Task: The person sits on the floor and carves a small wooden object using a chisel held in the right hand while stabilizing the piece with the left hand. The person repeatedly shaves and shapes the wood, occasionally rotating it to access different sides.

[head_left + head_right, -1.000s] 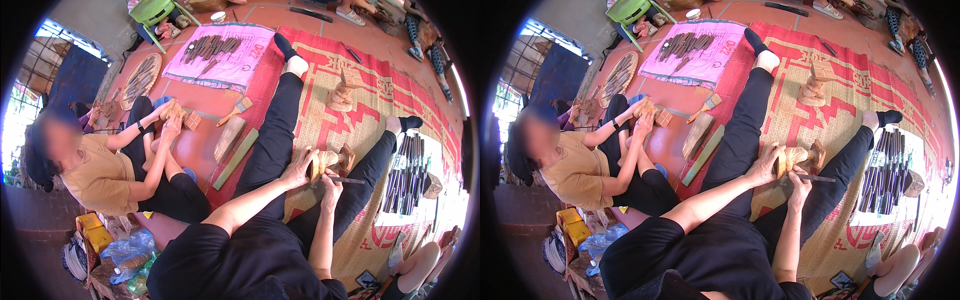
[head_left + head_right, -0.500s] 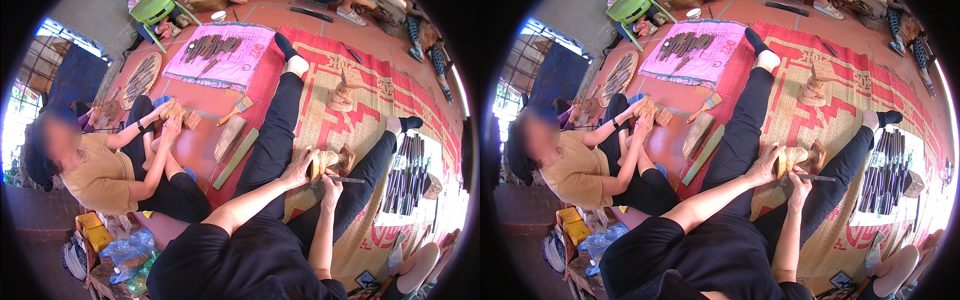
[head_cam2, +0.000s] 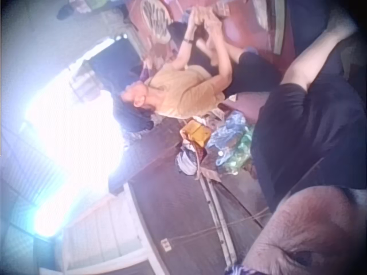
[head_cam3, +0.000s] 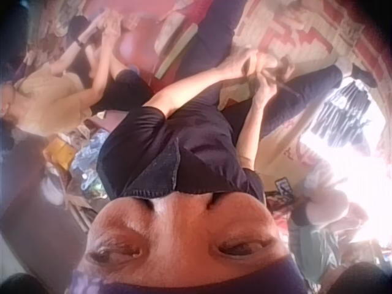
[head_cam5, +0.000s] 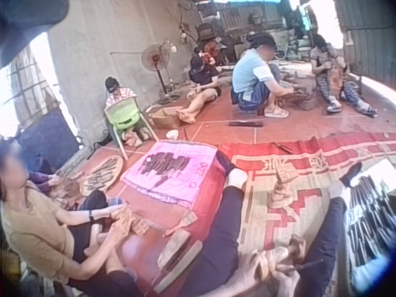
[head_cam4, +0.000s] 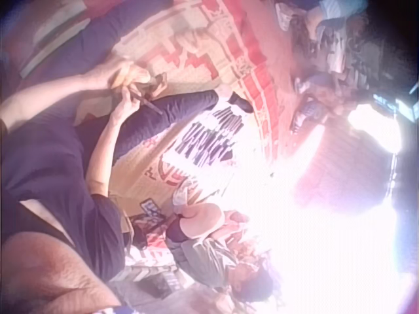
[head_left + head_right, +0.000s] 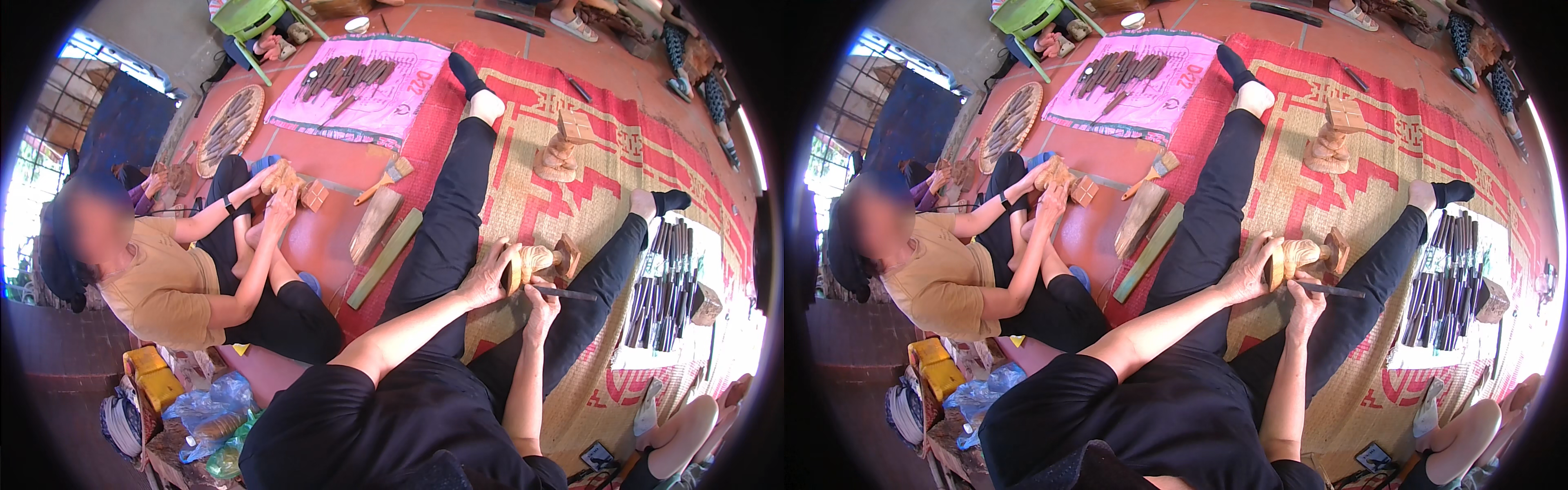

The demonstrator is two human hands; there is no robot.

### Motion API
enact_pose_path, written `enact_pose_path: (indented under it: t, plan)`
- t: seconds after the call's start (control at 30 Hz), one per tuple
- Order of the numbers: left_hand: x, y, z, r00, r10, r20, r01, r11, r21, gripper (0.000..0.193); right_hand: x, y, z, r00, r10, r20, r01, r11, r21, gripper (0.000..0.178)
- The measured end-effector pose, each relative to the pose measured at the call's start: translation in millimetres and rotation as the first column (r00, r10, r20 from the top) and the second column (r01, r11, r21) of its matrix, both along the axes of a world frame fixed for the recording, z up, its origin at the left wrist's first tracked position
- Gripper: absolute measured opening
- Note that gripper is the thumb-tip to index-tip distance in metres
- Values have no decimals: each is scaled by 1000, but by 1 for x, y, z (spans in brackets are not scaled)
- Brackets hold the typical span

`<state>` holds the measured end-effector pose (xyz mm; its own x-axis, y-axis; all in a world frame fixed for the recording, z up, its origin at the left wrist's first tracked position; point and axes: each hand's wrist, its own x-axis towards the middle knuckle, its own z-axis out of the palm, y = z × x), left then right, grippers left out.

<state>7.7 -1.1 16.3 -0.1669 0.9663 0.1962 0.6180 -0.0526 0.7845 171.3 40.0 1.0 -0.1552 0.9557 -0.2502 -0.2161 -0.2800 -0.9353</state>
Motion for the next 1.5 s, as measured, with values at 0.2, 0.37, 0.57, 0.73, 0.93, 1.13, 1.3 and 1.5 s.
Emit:
enact_pose_path:
  t: [0.2, 0.37, 0.57, 0.73, 0.93, 1.13, 1.3, 1.5]
  plan:
    - [-1, 1, -4, 1000, -10, -26, 9, 999, -45, 101, -3, -2, 6, 1000, -18, 14, 17, 999, 42, 16]
    - [1, 0, -3, 1000, 14, 5, -14, 999, -40, 97, -3, -3, 7, 1000, 8, -17, -7, 996, 86, 17]
    - [0, 1, -5, 1000, 5, -27, -6, 1000, -25, 100, -2, -3, 8, 998, 3, 56, -6, 998, 67, 14]
    - [0, 1, -5, 1000, 9, -19, -9, 1000, 22, 95, -1, 1, 7, 1000, 6, -5, -6, 1000, 17, 12]
    - [0, 1, -4, 1000, 0, -31, 0, 1000, 13, 101, 0, 3, 7, 1000, -6, -27, 5, 999, -31, 10]
    - [0, 0, -2, 1000, 0, -17, 0, 1000, -17, 101, 2, 4, -1, 999, 6, -40, -7, 999, -40, 10]
    - [0, 1, -1, 1000, -1, -19, 0, 1000, -23, 100, 3, 4, -1, 999, 13, -35, -14, 999, -52, 10]
    - [0, 0, -2, 1000, 6, -25, -6, 1000, -20, 98, 3, 4, -2, 999, 20, -49, -22, 998, -57, 10]
